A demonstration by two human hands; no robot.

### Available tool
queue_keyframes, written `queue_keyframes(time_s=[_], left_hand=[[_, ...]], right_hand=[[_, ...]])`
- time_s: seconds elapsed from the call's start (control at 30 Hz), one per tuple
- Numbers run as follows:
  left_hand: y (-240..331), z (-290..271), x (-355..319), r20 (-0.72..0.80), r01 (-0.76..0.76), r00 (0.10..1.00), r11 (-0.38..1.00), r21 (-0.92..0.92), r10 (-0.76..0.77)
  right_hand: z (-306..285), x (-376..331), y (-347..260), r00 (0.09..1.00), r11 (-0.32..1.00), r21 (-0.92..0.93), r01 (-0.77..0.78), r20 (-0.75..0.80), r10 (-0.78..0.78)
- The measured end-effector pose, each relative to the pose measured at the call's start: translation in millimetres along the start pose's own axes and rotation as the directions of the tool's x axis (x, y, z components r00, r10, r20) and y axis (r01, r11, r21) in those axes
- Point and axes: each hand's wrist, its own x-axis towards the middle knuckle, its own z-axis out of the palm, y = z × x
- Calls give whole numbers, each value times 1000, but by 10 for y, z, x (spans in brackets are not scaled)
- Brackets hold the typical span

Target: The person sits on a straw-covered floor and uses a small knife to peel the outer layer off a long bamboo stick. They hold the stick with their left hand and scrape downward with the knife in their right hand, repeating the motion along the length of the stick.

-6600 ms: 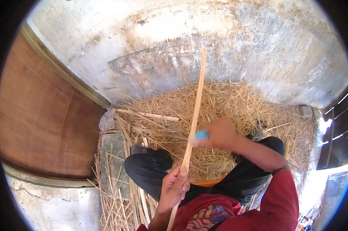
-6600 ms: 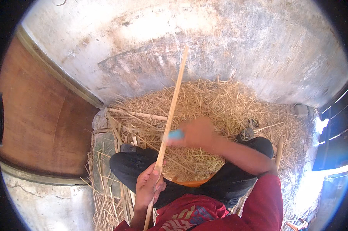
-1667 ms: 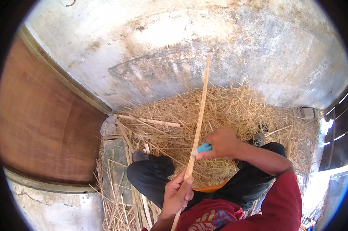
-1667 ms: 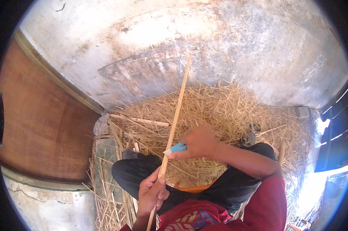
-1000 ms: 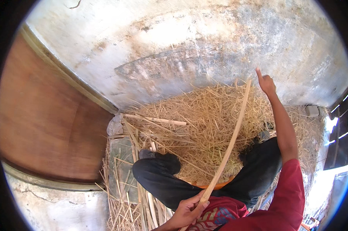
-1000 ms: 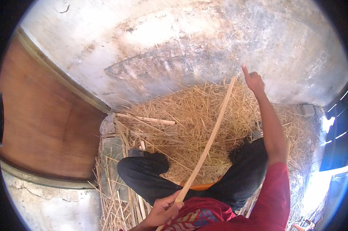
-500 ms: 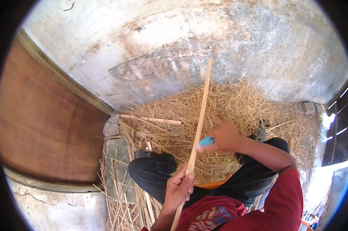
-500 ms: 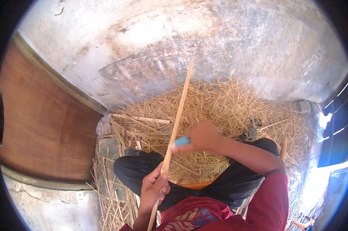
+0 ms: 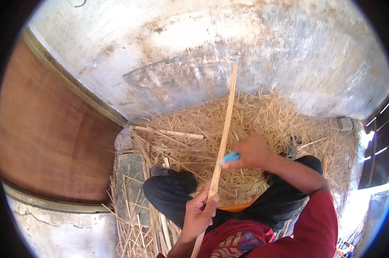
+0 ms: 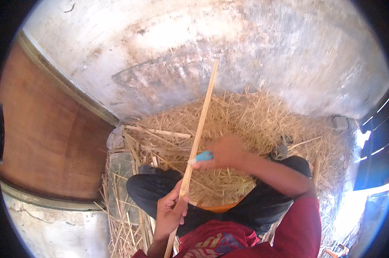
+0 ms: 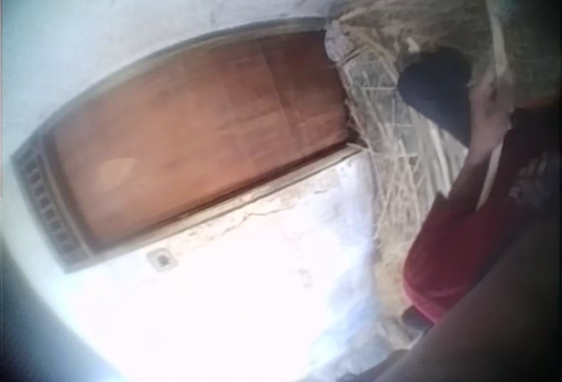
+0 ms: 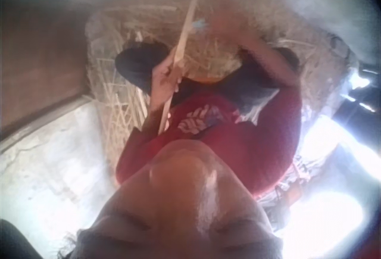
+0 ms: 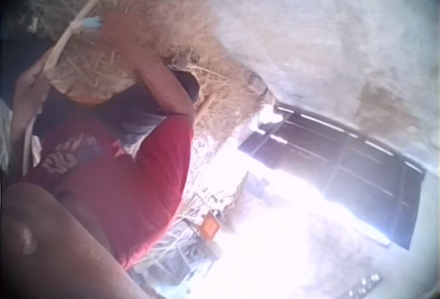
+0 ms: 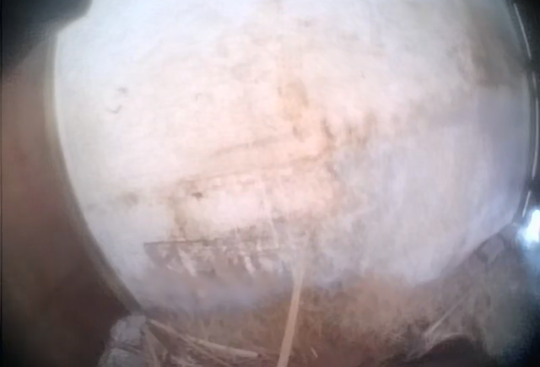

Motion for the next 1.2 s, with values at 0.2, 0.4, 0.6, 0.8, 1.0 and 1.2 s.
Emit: queue_keyframes(time_s=[0.2,0.4,0.6,0.8,1.0,1.2], left_hand=[[98,62,3,-63,1,998,996,86,5],[-17,129,-229,3,30,1000,998,53,-30],[91,-2,-21,-63,-20,998,991,129,29],[128,14,18,-52,-56,997,990,127,63],[36,83,-196,32,-31,999,993,115,27],[-76,8,-127,-59,-83,994,988,131,91]], right_hand=[[229,349,568,902,970,-130,-206,-409,137],[-303,510,1173,797,796,123,-592,-56,601],[122,-53,-173,997,993,87,77,-10,-77],[82,250,243,973,996,-81,48,-222,-65],[-300,540,1383,798,800,-77,-595,-176,576],[1,148,320,971,968,-70,-240,-33,238]])
